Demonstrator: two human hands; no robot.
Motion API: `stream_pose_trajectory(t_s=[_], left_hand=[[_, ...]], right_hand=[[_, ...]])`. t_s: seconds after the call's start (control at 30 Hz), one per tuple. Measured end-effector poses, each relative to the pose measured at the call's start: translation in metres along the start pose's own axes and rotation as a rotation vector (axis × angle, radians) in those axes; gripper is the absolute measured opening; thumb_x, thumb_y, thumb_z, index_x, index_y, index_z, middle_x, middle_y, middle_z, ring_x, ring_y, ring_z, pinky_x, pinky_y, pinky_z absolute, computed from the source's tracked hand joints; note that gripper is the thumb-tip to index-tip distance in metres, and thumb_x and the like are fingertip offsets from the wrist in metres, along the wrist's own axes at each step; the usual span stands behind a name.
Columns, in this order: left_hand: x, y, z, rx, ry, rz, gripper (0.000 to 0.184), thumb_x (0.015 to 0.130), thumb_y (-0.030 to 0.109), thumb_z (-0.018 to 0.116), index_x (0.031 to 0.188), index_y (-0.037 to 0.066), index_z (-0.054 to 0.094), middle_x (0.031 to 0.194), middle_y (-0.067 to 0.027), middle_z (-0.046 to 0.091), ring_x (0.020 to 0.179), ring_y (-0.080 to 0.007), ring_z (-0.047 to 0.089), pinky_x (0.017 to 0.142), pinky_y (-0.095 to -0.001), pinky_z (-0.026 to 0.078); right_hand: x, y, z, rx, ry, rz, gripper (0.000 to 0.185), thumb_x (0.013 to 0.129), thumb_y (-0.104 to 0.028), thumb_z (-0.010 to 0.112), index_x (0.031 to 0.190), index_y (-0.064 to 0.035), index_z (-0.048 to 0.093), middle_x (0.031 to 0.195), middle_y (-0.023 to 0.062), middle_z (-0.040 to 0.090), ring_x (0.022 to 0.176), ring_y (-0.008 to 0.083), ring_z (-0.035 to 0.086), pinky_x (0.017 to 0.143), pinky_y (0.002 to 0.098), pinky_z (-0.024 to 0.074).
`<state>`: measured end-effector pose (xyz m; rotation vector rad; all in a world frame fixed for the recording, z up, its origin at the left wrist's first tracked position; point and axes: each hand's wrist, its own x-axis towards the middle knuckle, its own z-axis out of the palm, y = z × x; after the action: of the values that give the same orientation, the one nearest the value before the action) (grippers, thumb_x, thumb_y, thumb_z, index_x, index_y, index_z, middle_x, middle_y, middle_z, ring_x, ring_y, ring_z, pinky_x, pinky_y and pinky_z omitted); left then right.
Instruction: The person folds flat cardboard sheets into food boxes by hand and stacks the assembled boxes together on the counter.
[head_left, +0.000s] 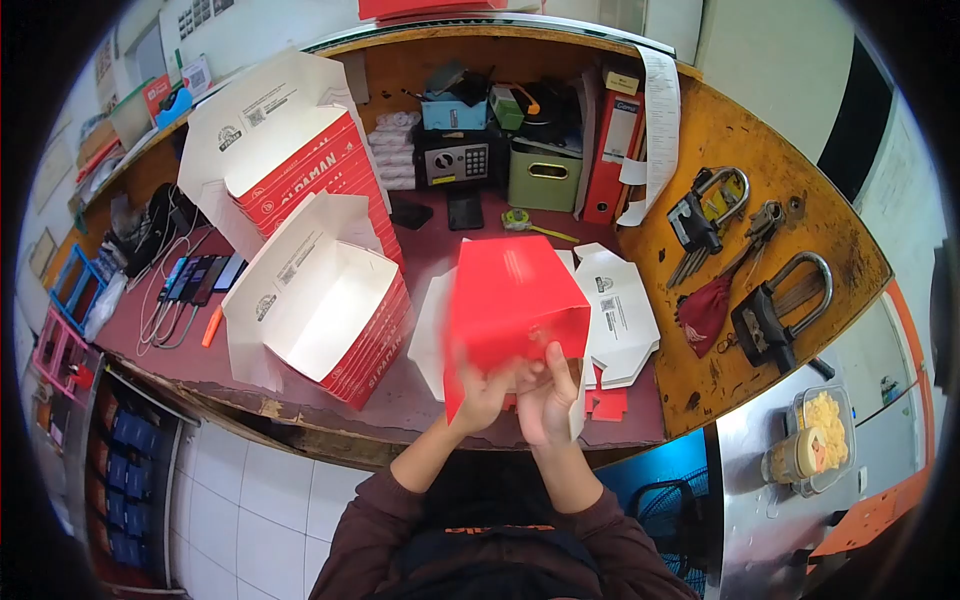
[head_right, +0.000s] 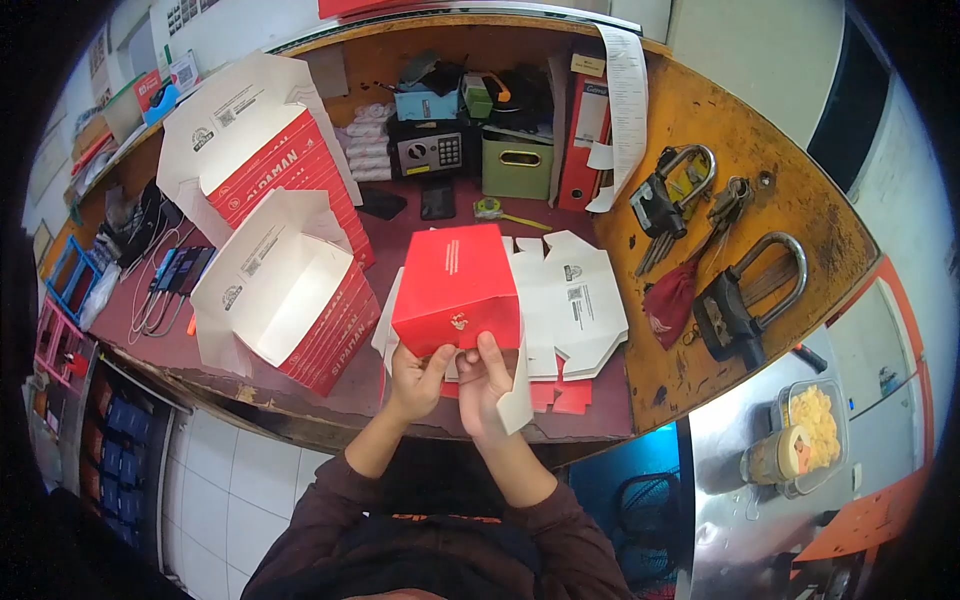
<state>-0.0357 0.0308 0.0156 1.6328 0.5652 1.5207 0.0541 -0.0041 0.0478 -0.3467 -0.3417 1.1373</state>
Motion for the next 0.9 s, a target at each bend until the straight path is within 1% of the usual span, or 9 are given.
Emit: stream_pose_trajectory(t_s=[0.03, 0.13, 0.27, 0.33, 0.6, 0.67, 0.77, 0.87, 0.9], left_hand=[[0.0, -0.003, -0.001, -0.001, -0.001, 0.0, 0.027, 0.091, 0.016, 0.046, 0.112, -0.001, 0.047, 0.106, -0.0095, 0.057, 0.098, -0.0159, 0.054, 0.083, -0.0302, 0.043], [0.013, 0.023, -0.012, -1.299, 0.179, -0.521, 0.056, 0.092, 0.047, 0.022, 0.115, 0.003, 0.047, 0.12, -0.0086, 0.05, 0.116, -0.0225, 0.039, 0.096, -0.04, 0.029], [0.008, 0.023, -0.02, -1.327, 0.067, -0.453, 0.042, 0.091, 0.039, 0.041, 0.109, 0.003, 0.051, 0.109, -0.0087, 0.056, 0.102, -0.0182, 0.05, 0.086, -0.0328, 0.038], [0.0, 0.03, -0.004, -0.093, 0.172, -0.263, 0.022, 0.085, 0.025, 0.058, 0.091, 0.003, 0.058, 0.083, -0.0056, 0.061, 0.075, -0.0114, 0.055, 0.067, -0.0231, 0.042], [-0.004, 0.047, -0.014, -0.335, 0.26, -0.569, 0.02, 0.078, 0.021, 0.068, 0.074, 0.003, 0.06, 0.049, 0.0009, 0.048, 0.04, -0.0071, 0.042, 0.039, -0.0195, 0.03], [-0.004, 0.068, -0.033, 0.726, -0.429, -0.582, 0.033, 0.069, 0.027, 0.075, 0.083, 0.002, 0.06, 0.061, -0.0044, 0.056, 0.049, -0.0112, 0.054, 0.044, -0.0212, 0.041], [-0.008, 0.085, -0.039, 0.918, 0.088, 0.005, 0.057, 0.058, 0.032, 0.08, 0.1, 0.002, 0.056, 0.088, -0.0111, 0.062, 0.07, -0.0167, 0.062, 0.059, -0.0276, 0.051], [0.003, 0.059, -0.049, 0.553, 0.021, -0.09, 0.071, 0.061, 0.028, 0.077, 0.119, 0.002, 0.046, 0.111, -0.0144, 0.053, 0.097, -0.0226, 0.057, 0.075, -0.0327, 0.05], [-0.001, 0.03, -0.064, 0.418, 0.024, -0.129, 0.068, 0.066, 0.03, 0.075, 0.12, 0.002, 0.044, 0.118, -0.0124, 0.049, 0.102, -0.0226, 0.054, 0.076, -0.0328, 0.049]], right_hand=[[0.002, -0.005, -0.005, 0.023, -0.036, 0.048, 0.023, 0.081, -0.005, 0.06, 0.103, -0.0106, 0.055, 0.089, 0.001, 0.059, 0.064, 0.0066, 0.048, 0.056, 0.0202, 0.0399], [0.006, -0.013, 0.001, -0.071, -0.021, 0.0, 0.029, 0.08, -0.003, 0.061, 0.106, -0.0118, 0.054, 0.089, -0.0009, 0.058, 0.066, 0.0047, 0.047, 0.054, 0.0191, 0.037], [0.006, -0.014, 0.001, -0.297, -0.007, -0.239, 0.041, 0.077, 0.001, 0.061, 0.115, -0.0072, 0.047, 0.104, 0.0038, 0.055, 0.09, 0.0115, 0.05, 0.078, 0.0262, 0.0398], [0.003, -0.012, 0.001, -0.367, -0.055, -0.3, 0.047, 0.077, 0.004, 0.061, 0.119, -0.0047, 0.043, 0.112, 0.0066, 0.053, 0.102, 0.0163, 0.05, 0.092, 0.0315, 0.0385], [-0.004, 0.005, -0.007, -0.238, -0.091, -0.121, 0.039, 0.081, 0.001, 0.056, 0.118, -0.0057, 0.046, 0.112, 0.007, 0.054, 0.102, 0.0174, 0.051, 0.089, 0.0326, 0.0418], [0.003, -0.006, -0.006, -0.441, -0.074, -0.233, 0.036, 0.081, 0.001, 0.057, 0.115, -0.0034, 0.047, 0.109, 0.0082, 0.054, 0.1, 0.0152, 0.051, 0.087, 0.0287, 0.0425], [0.016, -0.01, -0.022, -1.016, -0.353, -0.357, 0.036, 0.08, -0.007, 0.062, 0.113, -0.0036, 0.048, 0.11, 0.0092, 0.053, 0.1, 0.0169, 0.05, 0.086, 0.0281, 0.0411], [0.003, -0.009, -0.022, -1.381, -0.818, -0.717, 0.047, 0.079, -0.033, 0.062, 0.114, -0.0034, 0.05, 0.104, 0.0101, 0.055, 0.094, 0.0227, 0.054, 0.085, 0.0419, 0.0384], [-0.003, -0.011, -0.002, -1.411, -0.892, -0.488, 0.049, 0.078, -0.032, 0.063, 0.115, -0.004, 0.049, 0.105, 0.0099, 0.054, 0.095, 0.023, 0.052, 0.086, 0.0427, 0.0376]])
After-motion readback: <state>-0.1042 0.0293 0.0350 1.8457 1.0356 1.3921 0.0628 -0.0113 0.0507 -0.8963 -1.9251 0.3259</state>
